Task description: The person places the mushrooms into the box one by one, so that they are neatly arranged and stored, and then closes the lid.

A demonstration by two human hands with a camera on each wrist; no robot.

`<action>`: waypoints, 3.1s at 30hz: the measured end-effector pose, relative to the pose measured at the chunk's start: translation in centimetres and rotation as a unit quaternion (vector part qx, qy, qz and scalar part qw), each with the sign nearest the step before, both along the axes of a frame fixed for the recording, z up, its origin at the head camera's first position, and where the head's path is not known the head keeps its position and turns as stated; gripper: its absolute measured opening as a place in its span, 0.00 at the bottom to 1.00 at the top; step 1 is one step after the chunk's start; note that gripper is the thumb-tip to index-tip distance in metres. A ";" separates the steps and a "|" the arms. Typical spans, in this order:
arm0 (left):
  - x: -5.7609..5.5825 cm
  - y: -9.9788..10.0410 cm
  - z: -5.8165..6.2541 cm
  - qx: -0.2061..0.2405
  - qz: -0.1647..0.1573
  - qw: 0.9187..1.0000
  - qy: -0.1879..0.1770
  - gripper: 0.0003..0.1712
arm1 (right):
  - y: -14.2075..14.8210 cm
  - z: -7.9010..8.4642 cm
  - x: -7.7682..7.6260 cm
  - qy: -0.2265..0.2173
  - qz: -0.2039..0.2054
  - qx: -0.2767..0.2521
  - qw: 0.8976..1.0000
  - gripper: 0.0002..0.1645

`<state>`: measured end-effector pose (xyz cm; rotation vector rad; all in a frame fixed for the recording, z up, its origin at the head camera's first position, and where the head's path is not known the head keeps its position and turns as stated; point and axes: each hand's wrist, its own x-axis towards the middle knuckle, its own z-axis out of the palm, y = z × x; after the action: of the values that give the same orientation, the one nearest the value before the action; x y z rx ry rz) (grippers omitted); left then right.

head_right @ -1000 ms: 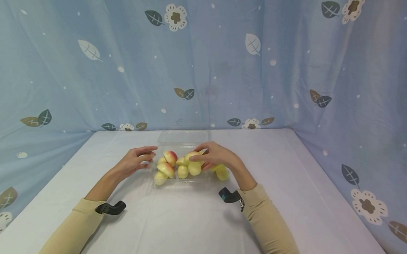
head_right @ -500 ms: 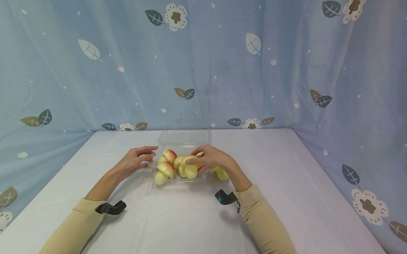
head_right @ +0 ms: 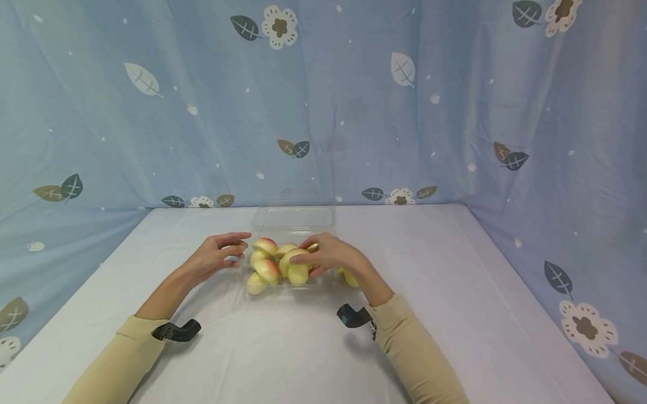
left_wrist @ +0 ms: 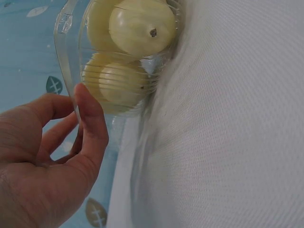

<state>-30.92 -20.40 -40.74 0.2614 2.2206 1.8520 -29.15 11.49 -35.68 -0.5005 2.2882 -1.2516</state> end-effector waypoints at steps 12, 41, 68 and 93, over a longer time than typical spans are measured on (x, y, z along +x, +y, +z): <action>0.0 0.0 0.0 0.004 0.006 1.000 -0.008 0.27 | -0.6 -0.5 0.1 -0.011 0.002 -0.007 1.000 0.34; 0.0 0.0 0.0 -0.001 0.007 1.000 -0.007 0.28 | -0.5 -0.4 0.3 0.013 0.038 0.012 0.999 0.29; -0.1 0.0 -0.1 0.000 0.006 1.000 -0.006 0.28 | 0.9 0.8 0.4 0.028 0.011 0.017 0.999 0.27; 0.1 0.2 0.2 0.002 0.008 1.000 -0.008 0.27 | 4.0 2.9 0.8 0.063 0.008 0.029 0.998 0.32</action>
<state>-30.83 -20.22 -40.55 0.2285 2.2147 1.8606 -28.36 15.46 -32.73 -0.5918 2.4119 -1.1717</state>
